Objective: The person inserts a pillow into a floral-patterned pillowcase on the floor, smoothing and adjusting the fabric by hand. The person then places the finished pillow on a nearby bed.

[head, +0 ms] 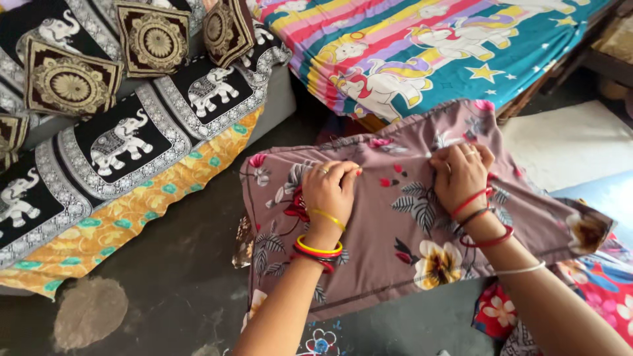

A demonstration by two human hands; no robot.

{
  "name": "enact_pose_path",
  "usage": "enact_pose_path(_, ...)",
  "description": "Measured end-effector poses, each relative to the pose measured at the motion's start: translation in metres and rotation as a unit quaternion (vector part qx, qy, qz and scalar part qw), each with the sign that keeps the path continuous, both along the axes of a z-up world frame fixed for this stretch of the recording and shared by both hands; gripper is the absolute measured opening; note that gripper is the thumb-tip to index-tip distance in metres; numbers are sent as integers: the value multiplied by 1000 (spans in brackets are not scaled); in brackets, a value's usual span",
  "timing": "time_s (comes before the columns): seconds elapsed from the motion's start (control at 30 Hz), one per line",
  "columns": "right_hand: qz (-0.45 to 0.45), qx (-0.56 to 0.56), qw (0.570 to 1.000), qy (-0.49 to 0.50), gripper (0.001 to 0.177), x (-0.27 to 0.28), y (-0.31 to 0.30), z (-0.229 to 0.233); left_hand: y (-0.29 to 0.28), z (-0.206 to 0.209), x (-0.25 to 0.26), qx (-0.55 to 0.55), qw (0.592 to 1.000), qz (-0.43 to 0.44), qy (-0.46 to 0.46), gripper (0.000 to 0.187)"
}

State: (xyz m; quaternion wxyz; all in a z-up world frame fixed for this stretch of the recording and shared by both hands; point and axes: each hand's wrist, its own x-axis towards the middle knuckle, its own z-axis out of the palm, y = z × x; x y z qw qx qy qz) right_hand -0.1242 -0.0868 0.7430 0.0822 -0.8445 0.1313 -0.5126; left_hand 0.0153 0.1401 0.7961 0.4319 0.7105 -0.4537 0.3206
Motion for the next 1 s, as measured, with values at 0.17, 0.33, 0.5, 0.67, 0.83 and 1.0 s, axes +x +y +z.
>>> enact_pose_path(0.17,3,5,1000,-26,3,-7,5,25,-2,22,-3,17,1000,-4,1,10)
enact_pose_path(0.33,-7,16,1000,-14,2,-13,-20,25,-32,21,-8,20,1000,-16,3,9)
enact_pose_path(0.5,-4,13,1000,-6,3,-18,-77,24,-87,20,-12,25,999,-20,17,9)
enact_pose_path(0.67,11,15,1000,9,3,-22,-149,21,-153,18,-20,30,999,-9,22,9)
enact_pose_path(0.83,21,3,999,24,2,-22,-225,21,-220,15,-27,22,1000,-8,17,9)
enact_pose_path(1.0,26,1,999,20,3,-20,-285,21,-277,10,-28,19,1000,-12,21,8)
